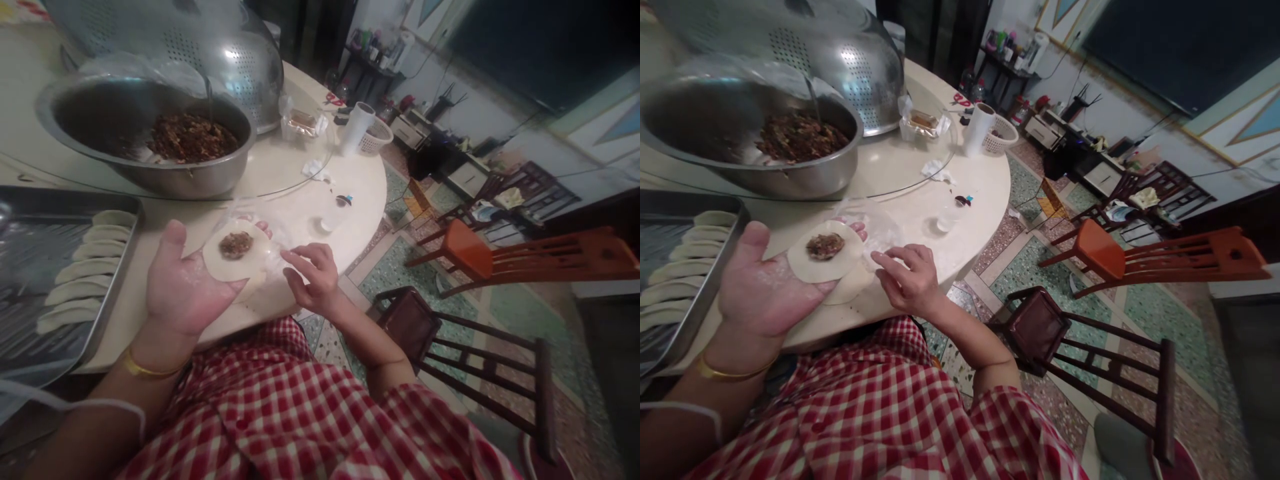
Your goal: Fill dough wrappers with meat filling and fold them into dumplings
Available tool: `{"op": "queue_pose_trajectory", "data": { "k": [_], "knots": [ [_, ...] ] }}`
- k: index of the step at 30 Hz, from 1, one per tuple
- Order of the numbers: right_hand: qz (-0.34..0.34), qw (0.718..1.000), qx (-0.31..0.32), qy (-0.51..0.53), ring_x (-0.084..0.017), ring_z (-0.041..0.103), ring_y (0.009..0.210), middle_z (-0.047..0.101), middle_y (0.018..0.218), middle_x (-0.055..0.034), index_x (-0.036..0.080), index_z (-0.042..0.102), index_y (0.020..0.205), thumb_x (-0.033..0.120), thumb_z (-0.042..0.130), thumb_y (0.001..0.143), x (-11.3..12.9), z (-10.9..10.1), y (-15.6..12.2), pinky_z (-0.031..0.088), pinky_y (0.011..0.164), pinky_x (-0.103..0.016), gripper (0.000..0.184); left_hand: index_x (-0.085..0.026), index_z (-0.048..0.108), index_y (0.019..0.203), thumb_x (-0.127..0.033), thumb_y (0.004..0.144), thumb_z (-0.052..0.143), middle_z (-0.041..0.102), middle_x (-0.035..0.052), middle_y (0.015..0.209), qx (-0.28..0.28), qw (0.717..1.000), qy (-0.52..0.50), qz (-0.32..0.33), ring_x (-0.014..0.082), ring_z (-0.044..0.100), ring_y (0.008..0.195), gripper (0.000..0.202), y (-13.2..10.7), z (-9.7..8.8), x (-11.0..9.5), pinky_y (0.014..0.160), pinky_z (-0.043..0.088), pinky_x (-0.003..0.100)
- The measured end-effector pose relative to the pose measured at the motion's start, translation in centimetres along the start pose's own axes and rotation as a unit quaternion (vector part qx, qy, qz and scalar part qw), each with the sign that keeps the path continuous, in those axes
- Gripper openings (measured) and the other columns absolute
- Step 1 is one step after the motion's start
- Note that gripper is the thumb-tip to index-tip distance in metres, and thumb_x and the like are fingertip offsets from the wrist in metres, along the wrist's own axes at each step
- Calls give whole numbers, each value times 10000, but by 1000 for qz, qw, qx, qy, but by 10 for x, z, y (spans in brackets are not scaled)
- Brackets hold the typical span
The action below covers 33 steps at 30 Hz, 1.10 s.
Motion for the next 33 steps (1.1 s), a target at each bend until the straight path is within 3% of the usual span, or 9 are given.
{"op": "queue_pose_trajectory", "data": {
  "k": [4,7,12,16,19,26,30,33],
  "knots": [
    [-88,995,-45,-30,-207,572,1134,648,1209,-77,253,713,1091,270,607,921,6,-6,9,526,953,-384,202,-119,498,1447,-530,1003,335,742,113,1224,10,999,4,-30,293,635,1253,626,-4,1,5,1030,546,463],
    [-113,993,-31,-31,-212,536,1186,625,1258,-38,327,713,1094,332,609,912,7,-3,10,522,981,-394,209,-125,501,1443,-494,995,371,755,101,1194,13,999,8,-39,300,627,1263,594,-8,3,9,1049,533,487],
    [-157,986,-33,-44,-202,544,1206,642,1265,23,433,686,1146,390,665,874,4,3,-4,495,1014,-404,276,-126,502,1433,-414,984,415,747,120,1199,85,994,3,-72,320,643,1236,541,-12,7,17,1019,550,519],
    [-164,982,91,-23,-172,608,1085,710,1118,58,472,701,1066,469,686,870,-4,24,-14,520,990,-391,197,-129,506,1414,-348,979,410,748,129,1184,112,985,10,-131,311,685,1159,496,-11,2,26,921,601,486],
    [-146,973,178,23,-170,640,995,734,1014,67,496,714,992,417,689,882,-8,34,-17,549,949,-395,137,-131,534,1380,-345,967,439,762,117,1137,108,983,5,-151,286,725,1046,475,-10,1,29,837,623,425],
    [-127,965,197,119,-169,644,975,734,1032,91,556,680,1049,358,702,890,-7,32,-9,546,957,-410,255,-104,699,1120,-274,918,515,793,84,882,99,975,-4,-200,196,730,753,322,-12,1,35,664,602,289],
    [-104,958,236,129,-170,642,969,739,1019,90,538,689,1022,368,731,867,-5,38,-9,546,962,-404,233,-111,752,901,-271,860,597,789,80,831,100,981,21,-165,200,721,756,227,-12,4,33,686,606,290],
    [-110,959,223,139,-168,644,966,745,1017,87,526,693,1011,365,731,868,-3,37,-8,546,954,-400,219,-123,771,844,-233,794,672,784,65,793,76,987,57,-130,183,703,722,156,-10,2,32,664,595,260]
  ]
}}
Point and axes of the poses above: each hand's wrist, its own y-axis towards the middle knuckle, its own z-axis out of the palm, x = y × z, the point moved 6 cm from there along y, towards the middle knuckle
